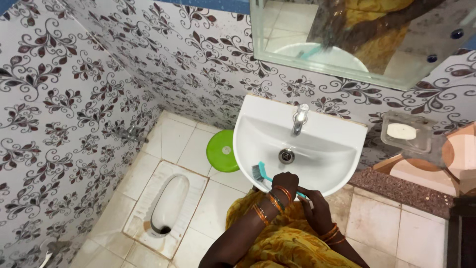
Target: The person cleans a bathroom sink using a brush and water, scrubbing the basin and around the faucet.
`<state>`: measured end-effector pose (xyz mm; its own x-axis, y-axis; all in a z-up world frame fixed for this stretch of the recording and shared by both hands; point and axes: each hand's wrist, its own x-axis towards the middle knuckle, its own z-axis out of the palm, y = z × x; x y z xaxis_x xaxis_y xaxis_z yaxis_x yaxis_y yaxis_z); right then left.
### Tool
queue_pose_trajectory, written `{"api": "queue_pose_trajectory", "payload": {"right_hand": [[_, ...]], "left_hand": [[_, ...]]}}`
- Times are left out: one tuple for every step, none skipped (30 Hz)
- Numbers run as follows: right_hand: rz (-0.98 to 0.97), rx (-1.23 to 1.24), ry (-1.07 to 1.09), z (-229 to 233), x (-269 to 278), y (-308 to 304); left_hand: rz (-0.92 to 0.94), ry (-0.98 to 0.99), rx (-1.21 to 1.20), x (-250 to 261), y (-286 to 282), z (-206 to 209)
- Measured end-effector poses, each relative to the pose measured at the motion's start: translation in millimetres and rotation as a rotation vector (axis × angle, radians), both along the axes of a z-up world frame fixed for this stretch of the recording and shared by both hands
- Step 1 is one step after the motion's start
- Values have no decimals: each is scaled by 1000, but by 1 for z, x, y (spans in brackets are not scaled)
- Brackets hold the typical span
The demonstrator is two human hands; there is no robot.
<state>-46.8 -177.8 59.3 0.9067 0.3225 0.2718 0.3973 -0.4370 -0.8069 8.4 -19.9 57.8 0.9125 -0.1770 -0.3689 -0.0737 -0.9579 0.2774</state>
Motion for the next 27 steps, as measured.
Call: {"api": "queue_pose_trajectory", "payload": {"right_hand": [[43, 1, -114, 4, -2, -3], [87, 3, -228, 7, -3, -5], [91, 5, -226, 9, -3, -3], [103, 23, -245, 10, -1, -1], [113, 44, -268, 10, 1, 2], [116, 49, -269, 9, 4, 7], [73, 8, -70, 7, 7, 12], [30, -33, 129, 5, 8, 16], [33, -37, 131, 3, 8, 17], [6, -92, 199, 1, 9, 19], [-17, -149, 262, 0, 12, 19], [-11, -154, 259, 1, 13, 16], [51, -64, 43, 3, 10, 11], [113, 27, -173, 5, 8, 7], [118, 27, -167, 5, 5, 4], [132, -12, -172, 6, 1, 1], [146, -49, -178, 5, 0, -1], [151, -50, -173, 4, 1, -2], [135, -39, -131, 2, 3, -2], [118, -28, -89, -2, 5, -1], [121, -29, -89, -6, 9, 2], [112, -51, -50, -10, 14, 7], [102, -76, -9, -14, 16, 11], [104, -78, -8, -18, 18, 14], [116, -89, 21, -21, 20, 18], [128, -100, 50, -21, 20, 20], [132, -101, 47, -19, 20, 19]], "left_hand": [[-22, 2, -22, -5, 2, 5], [-17, 5, -22, -8, 3, 9], [-13, -4, -12, -12, 5, 11], [-9, -12, -1, -14, 6, 11], [-5, -13, 3, -11, 9, 9], [12, -56, -2, -5, 12, 7], [29, -98, -9, -2, 13, 4], [32, -100, -8, 4, 14, 2], [13, -55, 36, 11, 15, 0], [-5, -11, 81, 14, 15, -2], [2, -13, 76, 15, 11, -2], [-5, -27, 73, 15, 7, -1], [-13, -36, 71, 12, 7, 3], [-7, -34, 68, 9, 7, 7], [-25, 1, 63, 4, 6, 12], [-43, 35, 57, 0, 6, 16], [-38, 40, 56, -1, 6, 19], [-30, 30, 54, -1, 6, 20], [-24, 17, 53, -1, 6, 19], [-21, 20, 53, 1, 6, 15], [-1, -1, 67, 8, 6, 11], [18, -23, 81, 13, 8, 7], [20, -22, 79, 15, 10, 3], [37, 2, 94, 18, 12, 1], [54, 24, 110, 21, 12, 1], [55, 24, 108, 22, 12, 4], [53, 132, 133, 22, 12, 7]]}}
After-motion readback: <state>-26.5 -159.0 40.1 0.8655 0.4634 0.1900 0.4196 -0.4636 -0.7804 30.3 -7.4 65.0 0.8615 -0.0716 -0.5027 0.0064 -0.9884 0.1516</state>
